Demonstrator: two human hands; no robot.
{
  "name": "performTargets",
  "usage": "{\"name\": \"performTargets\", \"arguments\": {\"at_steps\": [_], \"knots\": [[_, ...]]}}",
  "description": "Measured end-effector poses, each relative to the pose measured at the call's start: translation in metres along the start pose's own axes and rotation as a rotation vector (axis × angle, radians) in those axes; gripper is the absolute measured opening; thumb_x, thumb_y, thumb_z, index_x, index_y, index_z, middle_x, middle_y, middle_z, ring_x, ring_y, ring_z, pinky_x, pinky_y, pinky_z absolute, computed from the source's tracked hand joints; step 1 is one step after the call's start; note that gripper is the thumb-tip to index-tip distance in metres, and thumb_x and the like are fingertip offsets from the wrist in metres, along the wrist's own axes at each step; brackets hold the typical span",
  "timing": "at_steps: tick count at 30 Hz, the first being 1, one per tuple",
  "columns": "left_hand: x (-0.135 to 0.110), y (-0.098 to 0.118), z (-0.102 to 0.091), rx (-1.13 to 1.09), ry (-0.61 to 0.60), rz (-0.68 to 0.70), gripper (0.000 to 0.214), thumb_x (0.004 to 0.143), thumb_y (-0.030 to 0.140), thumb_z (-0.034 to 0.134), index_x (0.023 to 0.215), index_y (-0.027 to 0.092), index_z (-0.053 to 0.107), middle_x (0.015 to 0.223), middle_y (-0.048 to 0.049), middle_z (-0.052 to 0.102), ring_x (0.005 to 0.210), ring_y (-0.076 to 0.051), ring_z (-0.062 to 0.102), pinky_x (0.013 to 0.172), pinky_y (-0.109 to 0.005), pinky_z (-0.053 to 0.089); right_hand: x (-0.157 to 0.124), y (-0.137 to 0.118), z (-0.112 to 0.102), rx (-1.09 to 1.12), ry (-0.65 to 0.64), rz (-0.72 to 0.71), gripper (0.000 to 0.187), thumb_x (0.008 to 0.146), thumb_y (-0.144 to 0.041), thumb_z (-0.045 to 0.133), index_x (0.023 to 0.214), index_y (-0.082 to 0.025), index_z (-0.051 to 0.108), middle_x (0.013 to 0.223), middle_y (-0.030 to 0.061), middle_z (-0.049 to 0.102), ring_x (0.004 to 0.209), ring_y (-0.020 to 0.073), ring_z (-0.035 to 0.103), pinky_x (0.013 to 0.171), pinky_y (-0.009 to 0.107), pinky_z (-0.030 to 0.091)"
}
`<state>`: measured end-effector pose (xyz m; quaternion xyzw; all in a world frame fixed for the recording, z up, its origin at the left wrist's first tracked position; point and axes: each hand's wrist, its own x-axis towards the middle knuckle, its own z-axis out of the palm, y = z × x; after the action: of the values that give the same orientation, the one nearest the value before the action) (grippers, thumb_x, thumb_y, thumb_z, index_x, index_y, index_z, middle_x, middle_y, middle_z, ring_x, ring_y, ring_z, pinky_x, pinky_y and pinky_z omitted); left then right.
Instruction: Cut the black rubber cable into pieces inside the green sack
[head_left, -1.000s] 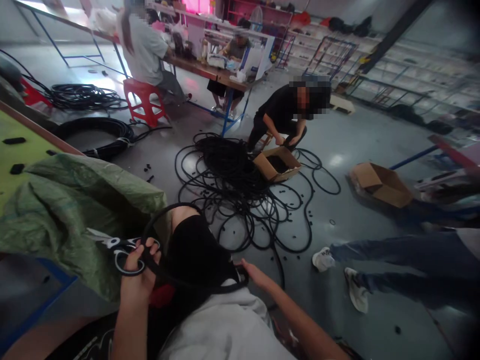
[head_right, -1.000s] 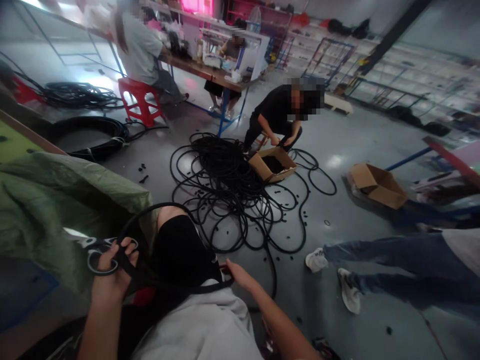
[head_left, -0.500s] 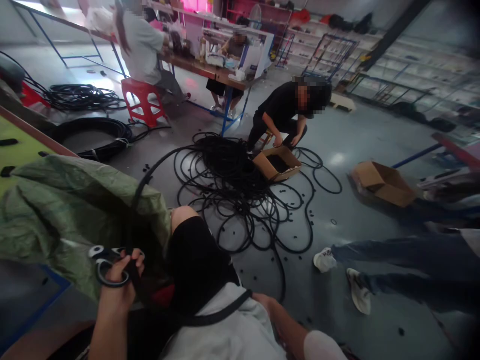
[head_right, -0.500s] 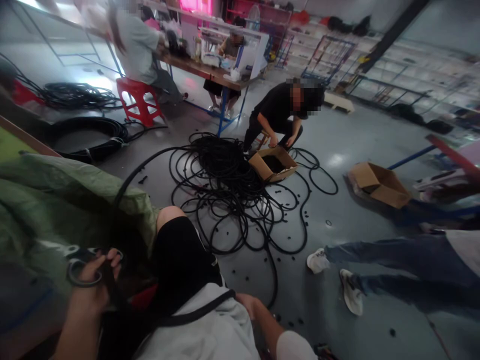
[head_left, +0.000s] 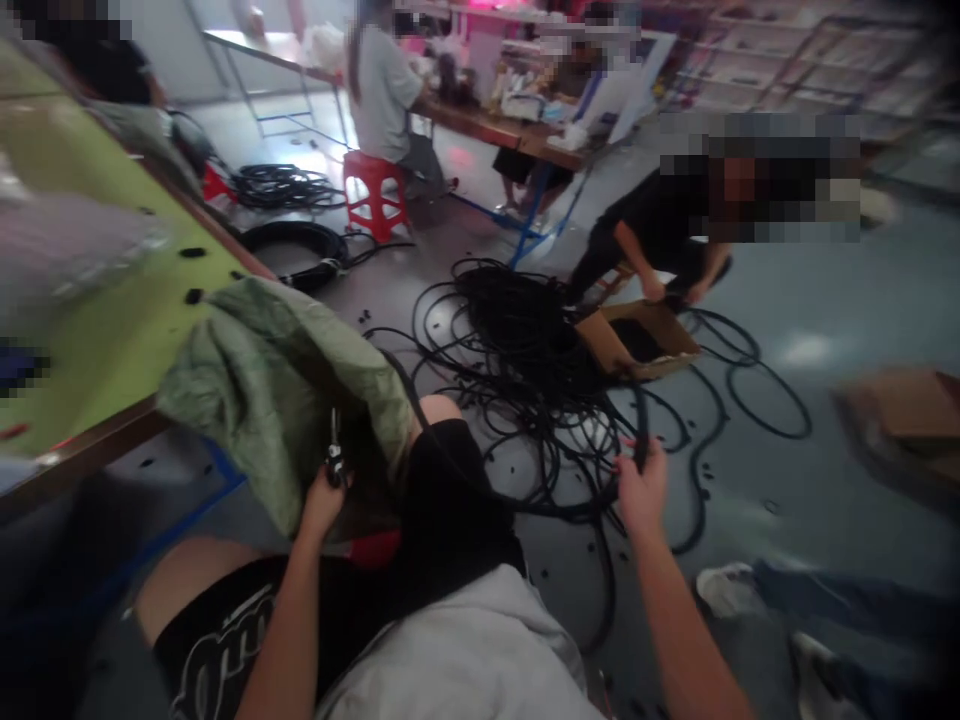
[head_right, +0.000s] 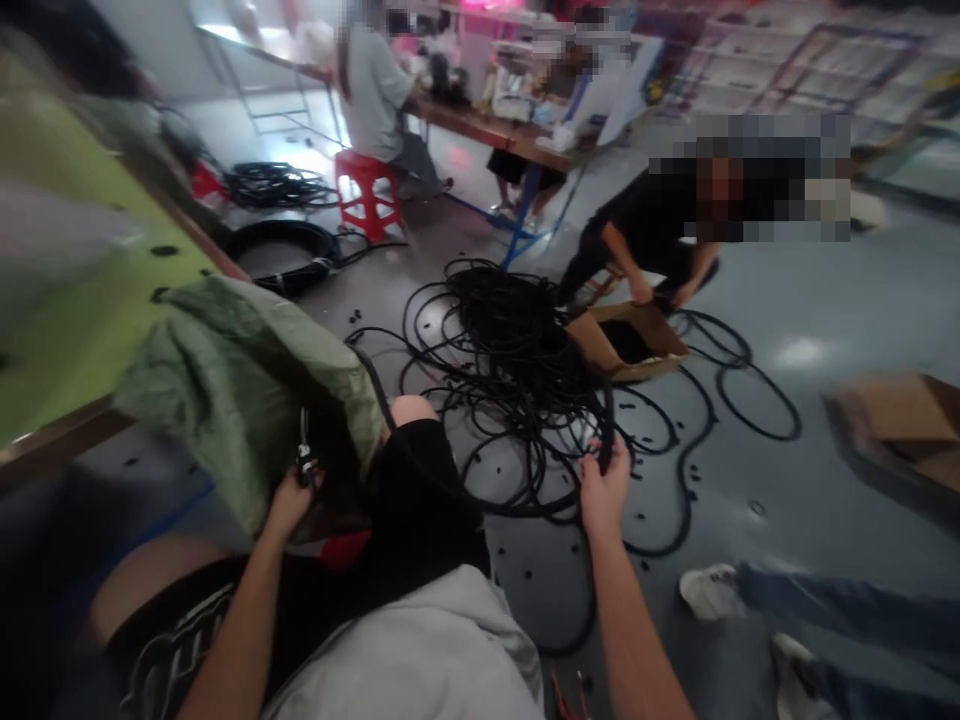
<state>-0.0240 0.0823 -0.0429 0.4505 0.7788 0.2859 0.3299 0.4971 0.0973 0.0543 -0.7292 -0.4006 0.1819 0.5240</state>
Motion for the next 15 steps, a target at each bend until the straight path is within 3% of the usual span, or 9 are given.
{"name": "performTargets", "arguments": {"at_steps": [2,4,7,9,11,15], "knots": [[-0.004,-0.014,-0.017,0.109,0.044,-0.104,0.041,0.076,0.041,0.061,0.107,0.014,0.056,0.102,-0.0169,0.067,0.098,-0.032,0.064,0.081,-0.038,0.048,-0.006,-0.042,0.021,0.028,-0.133,-0.216,0.066,0.081,-0.038,0.056,0.14,-0.022,0.032,0.116,0.0115,0.058,0.083,0.0176,0.058,0.076,0.034,0.05],[-0.011,-0.021,-0.034,0.124,0.082,-0.184,0.041,0.078,0.042,0.061,0.105,0.013,0.056,0.101,-0.0179,0.067,0.097,-0.033,0.064,0.082,-0.039,0.047,-0.027,-0.077,0.045,0.007,-0.355,-0.351,0.063,0.086,-0.04,0.053,0.142,-0.021,0.031,0.111,0.0104,0.061,0.093,0.0201,0.059,0.084,0.037,0.049],[-0.025,-0.022,-0.051,-0.051,0.097,-0.162,0.045,0.078,0.044,0.06,0.107,0.01,0.058,0.106,-0.0172,0.066,0.1,-0.031,0.062,0.089,-0.04,0.045,-0.068,-0.1,0.087,-0.113,-0.657,-0.4,0.051,0.09,-0.043,0.046,0.135,-0.021,0.042,0.104,0.0088,0.064,0.097,0.0215,0.06,0.09,0.039,0.046],[-0.035,-0.017,-0.052,-0.225,0.054,-0.064,0.049,0.079,0.047,0.061,0.111,0.01,0.059,0.112,-0.0158,0.065,0.103,-0.028,0.061,0.094,-0.039,0.044,-0.092,-0.095,0.114,-0.172,-0.744,-0.334,0.049,0.09,-0.049,0.044,0.129,-0.02,0.049,0.099,0.0086,0.065,0.09,0.0217,0.062,0.085,0.037,0.049],[-0.044,-0.012,-0.047,-0.377,0.0,0.037,0.053,0.079,0.049,0.062,0.116,0.011,0.058,0.116,-0.0146,0.063,0.104,-0.026,0.06,0.095,-0.038,0.044,-0.106,-0.083,0.136,-0.173,-0.758,-0.191,0.052,0.087,-0.055,0.044,0.123,-0.018,0.053,0.086,0.0065,0.064,0.075,0.0202,0.061,0.069,0.033,0.051],[-0.053,-0.005,-0.036,-0.536,-0.079,0.149,0.054,0.083,0.05,0.06,0.123,0.013,0.055,0.11,-0.013,0.063,0.1,-0.023,0.06,0.09,-0.037,0.046,-0.094,-0.062,0.153,0.018,-0.657,0.142,0.05,0.085,-0.062,0.045,0.108,-0.019,0.056,0.06,-0.0043,0.048,0.046,0.0118,0.046,0.043,0.023,0.039]]}}
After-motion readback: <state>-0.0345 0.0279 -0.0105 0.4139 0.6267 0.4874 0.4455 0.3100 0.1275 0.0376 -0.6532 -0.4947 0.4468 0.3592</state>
